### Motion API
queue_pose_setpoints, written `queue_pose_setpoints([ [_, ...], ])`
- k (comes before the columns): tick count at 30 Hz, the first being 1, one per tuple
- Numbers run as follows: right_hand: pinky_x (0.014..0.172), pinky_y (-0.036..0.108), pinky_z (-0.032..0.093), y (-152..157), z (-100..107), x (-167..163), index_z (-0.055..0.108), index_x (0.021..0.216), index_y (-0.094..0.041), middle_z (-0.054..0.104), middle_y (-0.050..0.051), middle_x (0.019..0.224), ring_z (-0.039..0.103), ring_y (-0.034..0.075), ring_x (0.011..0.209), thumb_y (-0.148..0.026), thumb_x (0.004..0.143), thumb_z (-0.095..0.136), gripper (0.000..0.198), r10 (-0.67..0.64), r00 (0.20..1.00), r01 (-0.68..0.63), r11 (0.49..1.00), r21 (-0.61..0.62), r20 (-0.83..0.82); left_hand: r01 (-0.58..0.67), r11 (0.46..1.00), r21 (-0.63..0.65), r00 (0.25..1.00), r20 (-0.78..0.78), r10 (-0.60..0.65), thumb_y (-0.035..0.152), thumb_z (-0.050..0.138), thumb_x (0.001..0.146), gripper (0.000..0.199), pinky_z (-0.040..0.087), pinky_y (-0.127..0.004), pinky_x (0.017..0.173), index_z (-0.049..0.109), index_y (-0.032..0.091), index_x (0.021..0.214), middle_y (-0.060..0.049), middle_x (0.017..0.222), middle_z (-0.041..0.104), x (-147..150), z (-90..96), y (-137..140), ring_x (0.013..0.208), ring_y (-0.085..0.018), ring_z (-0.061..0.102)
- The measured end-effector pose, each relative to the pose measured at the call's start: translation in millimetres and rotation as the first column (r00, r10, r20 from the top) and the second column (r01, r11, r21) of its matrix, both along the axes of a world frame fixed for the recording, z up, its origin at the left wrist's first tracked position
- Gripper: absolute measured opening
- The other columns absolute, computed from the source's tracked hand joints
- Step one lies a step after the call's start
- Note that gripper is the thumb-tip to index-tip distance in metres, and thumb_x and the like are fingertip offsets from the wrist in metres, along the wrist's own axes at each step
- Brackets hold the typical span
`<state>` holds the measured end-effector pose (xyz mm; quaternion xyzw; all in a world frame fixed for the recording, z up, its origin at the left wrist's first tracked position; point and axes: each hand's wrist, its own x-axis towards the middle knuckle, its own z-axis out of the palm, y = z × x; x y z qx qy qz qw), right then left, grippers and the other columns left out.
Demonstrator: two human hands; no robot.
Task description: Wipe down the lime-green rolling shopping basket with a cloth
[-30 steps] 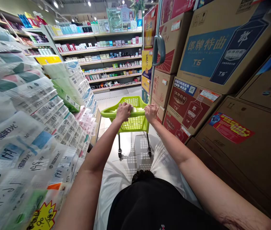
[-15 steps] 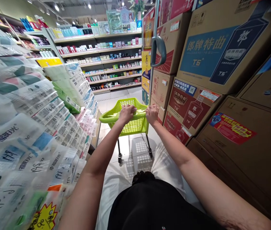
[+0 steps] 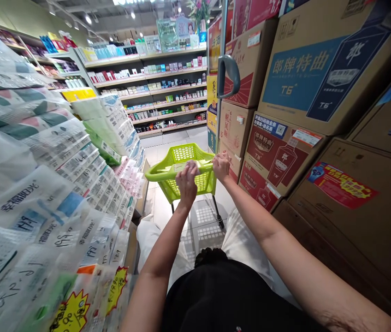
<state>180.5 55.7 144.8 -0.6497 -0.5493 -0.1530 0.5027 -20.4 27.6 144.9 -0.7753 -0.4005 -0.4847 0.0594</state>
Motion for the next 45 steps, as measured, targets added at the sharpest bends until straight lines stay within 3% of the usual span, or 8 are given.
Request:
queue_pose_setpoints([
  [2,0.096,0.042,0.037,-1.9,-0.3,-0.4,0.057,0.063,-0.023,0.068,0.007,0.083,0.054,0.026,0.094,-0.019,0.093,0.040,0.035,0.011,1.000,-0.011,1.000,0.015,-0.003,-0.160,0.986,-0.034,0.960,0.228,0.164,0.016,0.043,0.101,0.037,0.037,-0.050,0.117,0.069,0.017,0.126,-0.020,0.137,0.058,-14.7,-4.0,4.8,0.137,-0.032,0.049],
  [6,0.096,0.043,0.036,-2.0,-1.1,-4.5,0.057,0.062,-0.023,0.069,0.007,0.084,0.055,0.027,0.094,-0.019,0.093,0.041,0.036,0.004,0.999,-0.003,1.000,0.027,-0.033,-0.376,0.907,-0.191,0.711,0.567,0.415,0.022,0.038,0.104,0.040,0.039,-0.051,0.119,0.056,0.014,0.138,-0.023,0.144,0.043,-17.4,-1.3,1.4,0.143,-0.033,0.044],
  [12,0.095,0.043,0.036,-3.8,1.6,-4.2,0.056,0.061,-0.023,0.069,0.008,0.084,0.055,0.026,0.093,-0.020,0.093,0.039,0.037,-0.003,0.999,0.004,1.000,0.021,-0.048,-0.064,0.964,-0.258,0.847,0.496,0.189,0.012,0.044,0.096,0.043,0.044,-0.053,0.116,0.054,0.016,0.138,-0.023,0.143,0.039,25.2,-10.0,-21.4,0.137,-0.033,0.047],
  [19,0.093,0.041,0.038,-6.4,2.9,5.3,0.058,0.061,-0.024,0.072,0.007,0.084,0.056,0.026,0.093,-0.022,0.093,0.040,0.037,0.061,0.997,-0.061,0.998,0.012,-0.048,-0.344,0.902,-0.261,0.645,0.633,0.429,0.017,0.042,0.098,0.040,0.043,-0.045,0.119,0.053,0.013,0.136,-0.021,0.135,0.039,-30.4,-1.4,2.6,0.135,-0.029,0.047],
  [25,0.094,0.038,0.042,-5.1,2.7,10.3,0.059,0.058,-0.024,0.072,0.005,0.081,0.057,0.023,0.091,-0.020,0.092,0.040,0.039,0.118,0.989,-0.114,0.992,0.051,-0.091,-0.082,0.984,-0.158,0.964,0.237,0.118,0.009,0.046,0.093,0.045,0.043,-0.044,0.116,0.062,0.019,0.133,-0.017,0.133,0.049,-41.8,11.8,-8.8,0.131,-0.029,0.050],
  [31,0.095,0.036,0.043,-10.6,2.9,22.6,0.062,0.061,-0.024,0.070,0.003,0.081,0.058,0.022,0.092,-0.019,0.095,0.038,0.042,0.163,0.985,-0.162,0.986,0.030,-0.052,-0.318,0.904,-0.285,0.926,0.110,0.361,0.010,0.045,0.093,0.042,0.042,-0.051,0.112,0.067,0.020,0.128,-0.017,0.130,0.055,-95.6,50.0,-1.5,0.127,-0.034,0.052],
  [38,0.097,0.043,0.035,-8.1,22.4,21.7,0.067,0.074,-0.022,0.074,0.008,0.094,0.058,0.026,0.101,-0.018,0.092,0.044,0.030,0.030,0.998,-0.017,0.980,-0.200,0.062,-0.252,0.921,-0.298,0.950,-0.257,0.176,0.009,0.044,0.094,0.041,0.049,-0.048,0.101,0.069,0.024,0.123,-0.013,0.132,0.062,-96.6,75.3,-17.9,0.115,-0.033,0.055],
  [45,0.094,0.044,0.036,-11.8,38.5,-44.8,0.069,0.095,-0.023,0.074,0.008,0.105,0.058,0.028,0.099,-0.023,0.094,0.049,0.020,0.133,0.980,-0.114,0.985,-0.133,0.145,-0.225,0.924,-0.309,0.905,-0.417,0.081,0.022,0.048,0.097,0.030,0.055,-0.044,0.087,0.073,0.026,0.112,-0.012,0.118,0.070,-90.1,92.7,-0.4,0.105,-0.031,0.061],
])
